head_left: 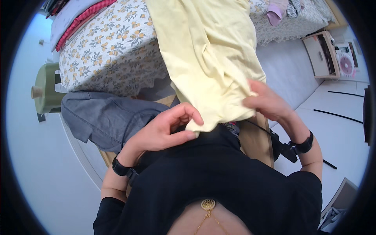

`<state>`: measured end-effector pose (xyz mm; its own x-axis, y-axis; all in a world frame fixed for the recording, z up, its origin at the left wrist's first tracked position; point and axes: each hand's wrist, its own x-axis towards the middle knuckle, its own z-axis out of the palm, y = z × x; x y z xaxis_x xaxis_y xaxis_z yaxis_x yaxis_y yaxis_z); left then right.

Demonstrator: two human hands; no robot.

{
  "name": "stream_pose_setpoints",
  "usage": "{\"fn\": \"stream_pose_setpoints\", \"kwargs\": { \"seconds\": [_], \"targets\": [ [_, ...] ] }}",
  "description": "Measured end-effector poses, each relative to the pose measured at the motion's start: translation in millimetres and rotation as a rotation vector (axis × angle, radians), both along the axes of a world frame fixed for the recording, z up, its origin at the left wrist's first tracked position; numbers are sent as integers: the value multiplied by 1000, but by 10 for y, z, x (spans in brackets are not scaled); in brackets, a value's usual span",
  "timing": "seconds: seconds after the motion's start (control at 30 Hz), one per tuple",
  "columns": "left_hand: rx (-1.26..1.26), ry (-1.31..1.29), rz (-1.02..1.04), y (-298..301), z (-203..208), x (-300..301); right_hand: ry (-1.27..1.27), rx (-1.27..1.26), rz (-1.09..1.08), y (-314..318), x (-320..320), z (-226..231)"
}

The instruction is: Folding various items of clothing, including a purple t-shirt and a yellow dress, on a bed.

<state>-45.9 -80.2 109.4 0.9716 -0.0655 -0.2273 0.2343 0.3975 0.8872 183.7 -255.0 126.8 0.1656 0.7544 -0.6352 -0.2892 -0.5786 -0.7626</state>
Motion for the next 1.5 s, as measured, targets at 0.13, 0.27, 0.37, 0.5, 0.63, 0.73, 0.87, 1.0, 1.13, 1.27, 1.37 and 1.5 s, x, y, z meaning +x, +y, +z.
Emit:
{"fn": "stream_pose_setpoints", "kwargs": {
  "seconds": [0.13, 0.27, 0.37, 0.5, 0.63, 0.73, 0.87, 1.0, 1.13, 1.27, 1.37, 1.5],
  "targets": [
    [-555, -94, -18, -43, -15, -58, 191, 286, -178, -89, 116, 308],
    [-370, 218, -151, -108, -402, -29, 277, 239, -128, -58, -14, 207],
    [-618, 187, -124, -138, -213, -52, 448, 308, -178, -92, -179, 326],
    [-652, 122, -170, -30, -147, 38, 315, 209, -51, -83, -56, 187],
    [-69, 333, -65, 515, -446, 96, 24, 124, 185, -140, -61, -194],
    [263, 358, 352, 829, -772, 251, 6, 58, 284, -202, -73, -408],
    [224, 86, 420, 636, -950, 638, 98, -117, 378, -147, -35, -311],
    [-405, 72, 330, 306, -944, 679, 73, 13, 405, -158, 67, -131],
    [-740, -24, 218, 58, -435, 403, 89, 231, 478, -329, 216, 182],
    [-1123, 153, 200, -55, -335, 359, 176, 205, 436, -234, 190, 186],
    [-907, 297, 65, -185, -316, 386, 30, -40, 613, -62, 253, 142],
    [-518, 501, -90, -90, -368, 404, 2, -320, 784, -49, 339, 128]
  ]
}}
